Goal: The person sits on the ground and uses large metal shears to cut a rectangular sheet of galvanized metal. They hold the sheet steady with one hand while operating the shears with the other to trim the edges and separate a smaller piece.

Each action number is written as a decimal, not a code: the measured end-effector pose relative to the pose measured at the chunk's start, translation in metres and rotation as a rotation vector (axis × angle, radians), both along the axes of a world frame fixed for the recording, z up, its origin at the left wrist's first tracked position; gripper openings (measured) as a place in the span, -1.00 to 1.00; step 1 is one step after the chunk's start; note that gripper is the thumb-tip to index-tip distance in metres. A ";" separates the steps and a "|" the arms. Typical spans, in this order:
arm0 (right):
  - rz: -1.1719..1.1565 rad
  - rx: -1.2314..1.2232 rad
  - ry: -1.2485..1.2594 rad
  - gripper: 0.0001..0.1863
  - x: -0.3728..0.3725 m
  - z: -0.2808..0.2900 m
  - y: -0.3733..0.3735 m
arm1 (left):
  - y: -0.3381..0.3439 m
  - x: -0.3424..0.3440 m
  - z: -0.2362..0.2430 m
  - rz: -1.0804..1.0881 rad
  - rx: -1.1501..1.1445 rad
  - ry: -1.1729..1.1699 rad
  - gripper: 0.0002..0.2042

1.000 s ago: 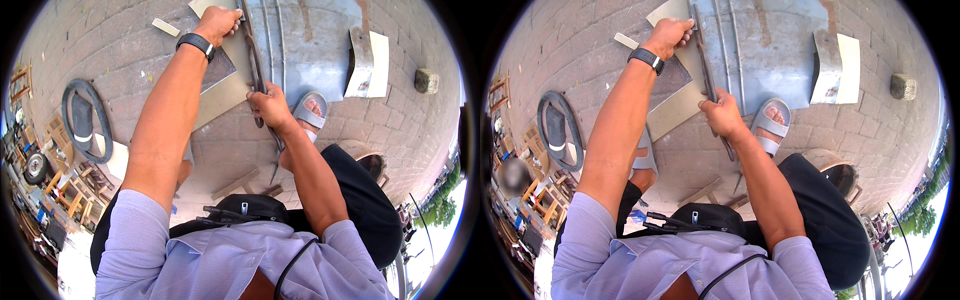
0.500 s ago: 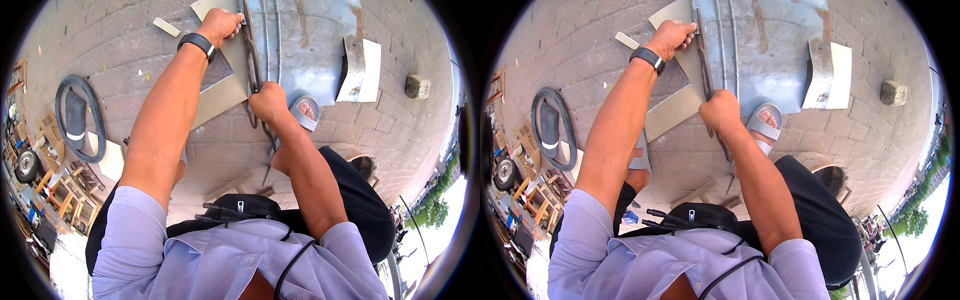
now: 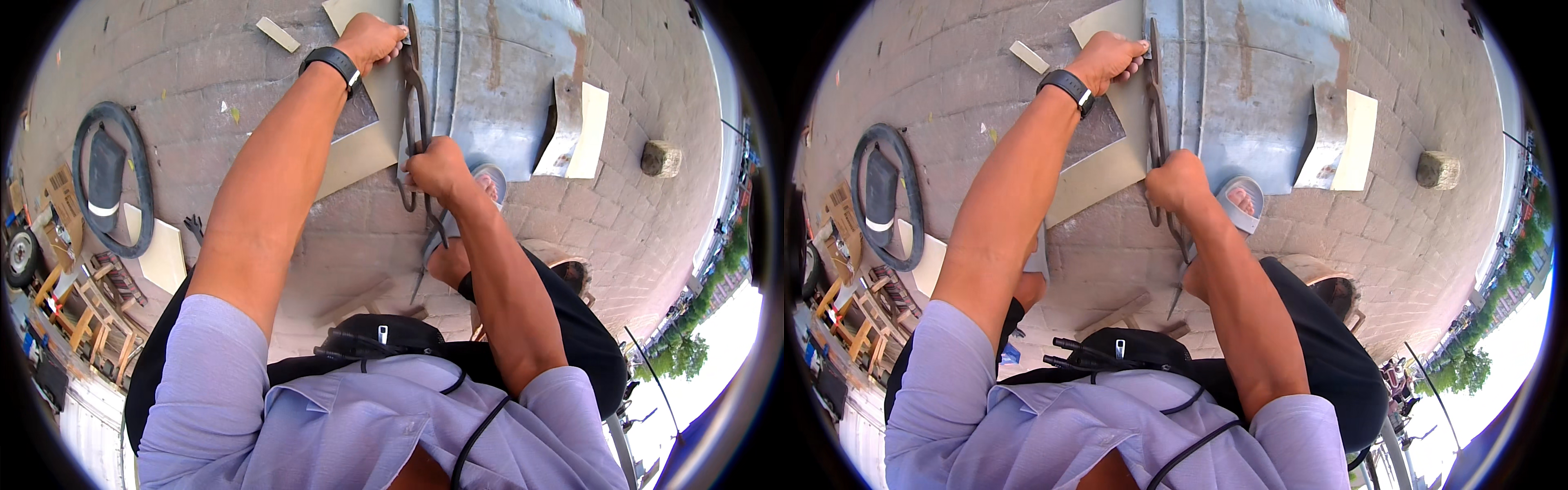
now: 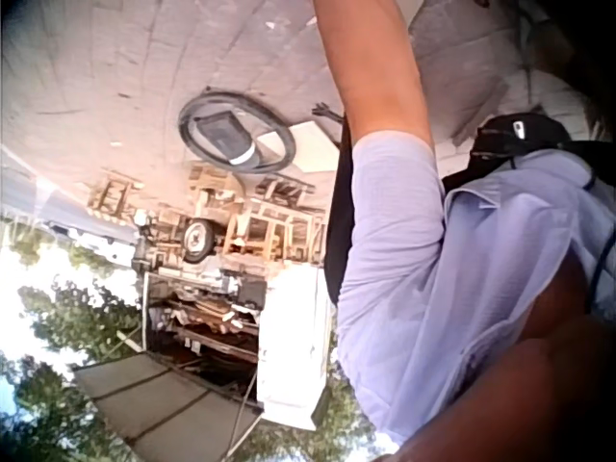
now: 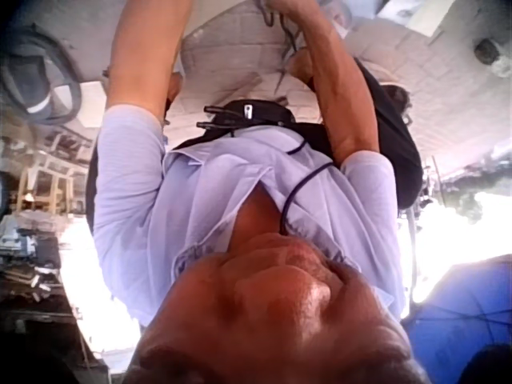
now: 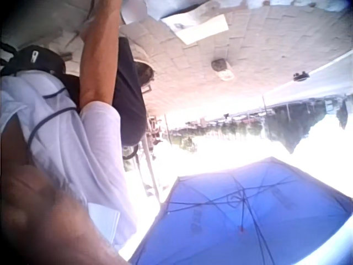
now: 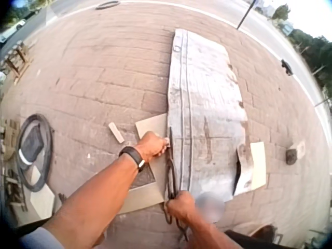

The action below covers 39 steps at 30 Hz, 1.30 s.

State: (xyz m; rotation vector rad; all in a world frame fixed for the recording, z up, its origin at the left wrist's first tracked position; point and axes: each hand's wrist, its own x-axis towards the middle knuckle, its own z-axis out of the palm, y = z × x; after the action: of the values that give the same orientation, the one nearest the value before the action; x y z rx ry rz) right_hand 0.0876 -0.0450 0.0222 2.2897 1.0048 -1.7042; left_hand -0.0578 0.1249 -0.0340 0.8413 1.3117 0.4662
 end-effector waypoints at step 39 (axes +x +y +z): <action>-0.620 -0.089 0.592 -0.79 0.007 0.017 0.014 | 0.000 -0.002 0.003 -0.017 -0.023 -0.045 -0.77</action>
State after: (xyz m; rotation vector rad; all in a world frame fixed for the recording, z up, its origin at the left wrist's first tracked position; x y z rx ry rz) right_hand 0.0941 -0.0305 0.0394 2.2145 0.2365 -2.7022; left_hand -0.0596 0.1254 -0.0310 0.8178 1.2652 0.4530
